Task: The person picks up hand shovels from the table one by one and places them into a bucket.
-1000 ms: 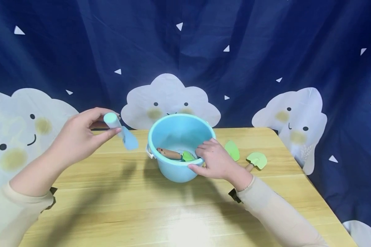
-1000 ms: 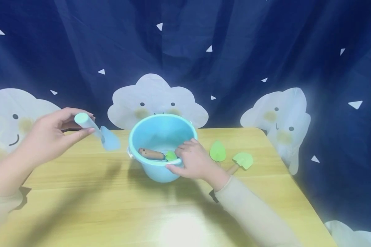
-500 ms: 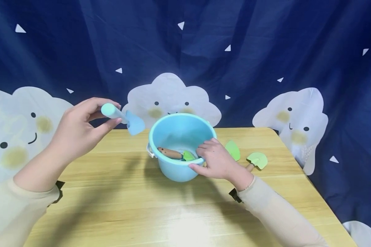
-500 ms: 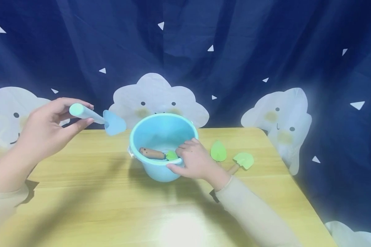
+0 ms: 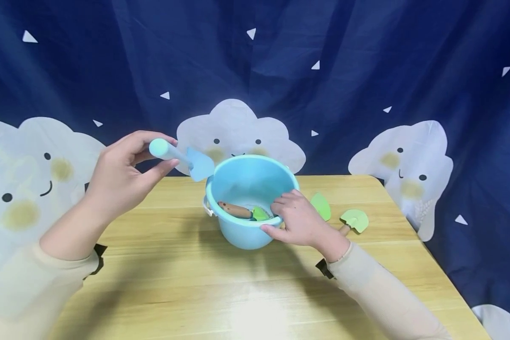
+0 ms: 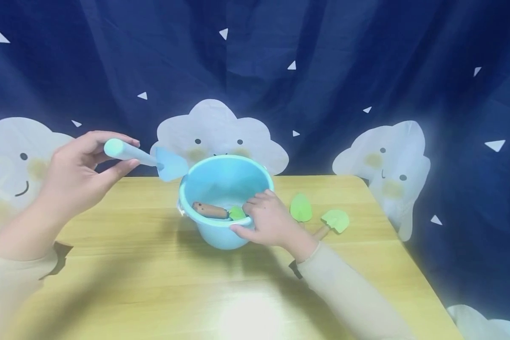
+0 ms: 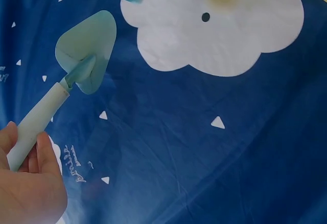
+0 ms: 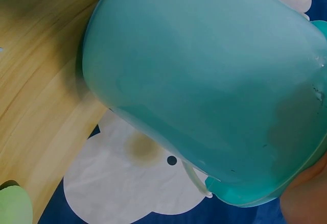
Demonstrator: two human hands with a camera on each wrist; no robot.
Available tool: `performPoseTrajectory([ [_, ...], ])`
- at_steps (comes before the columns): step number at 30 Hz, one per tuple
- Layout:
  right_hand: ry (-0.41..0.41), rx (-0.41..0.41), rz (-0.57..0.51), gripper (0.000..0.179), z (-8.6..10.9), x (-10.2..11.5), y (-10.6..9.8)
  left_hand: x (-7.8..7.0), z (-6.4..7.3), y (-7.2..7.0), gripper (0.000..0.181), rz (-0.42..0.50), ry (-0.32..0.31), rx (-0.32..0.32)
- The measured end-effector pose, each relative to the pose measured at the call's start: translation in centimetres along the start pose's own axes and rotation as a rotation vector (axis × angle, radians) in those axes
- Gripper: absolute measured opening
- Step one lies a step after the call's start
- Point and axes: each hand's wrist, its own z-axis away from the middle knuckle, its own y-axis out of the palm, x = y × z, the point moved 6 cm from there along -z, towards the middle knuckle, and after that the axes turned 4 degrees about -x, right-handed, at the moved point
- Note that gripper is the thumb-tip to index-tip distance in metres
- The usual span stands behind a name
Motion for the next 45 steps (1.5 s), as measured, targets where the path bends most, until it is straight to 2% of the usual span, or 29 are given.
performPoseTrajectory([
  [8, 0.008, 0.01, 0.008, 0.06, 0.1, -0.2, 0.1, -0.1, 0.0, 2.0, 0.04, 0.104, -0.001, 0.042],
  [17, 0.012, 0.024, 0.017, 0.053, 0.2, -0.3, 0.2, 0.4, 0.3, 4.1, 0.04, 0.165, -0.008, 0.053],
  [28, 0.01, 0.019, 0.014, 0.055, 0.2, -0.4, 0.3, 1.4, 1.1, 5.9, 0.038, 0.226, -0.049, 0.075],
  [35, -0.002, 0.0, 0.013, 0.058, 0.2, -0.4, 0.3, 2.2, 1.7, 7.5, 0.035, 0.28, -0.101, 0.101],
  [45, -0.012, -0.012, 0.017, 0.06, 0.1, -0.3, 0.2, 3.1, 2.3, 9.2, 0.034, 0.278, -0.152, 0.122],
])
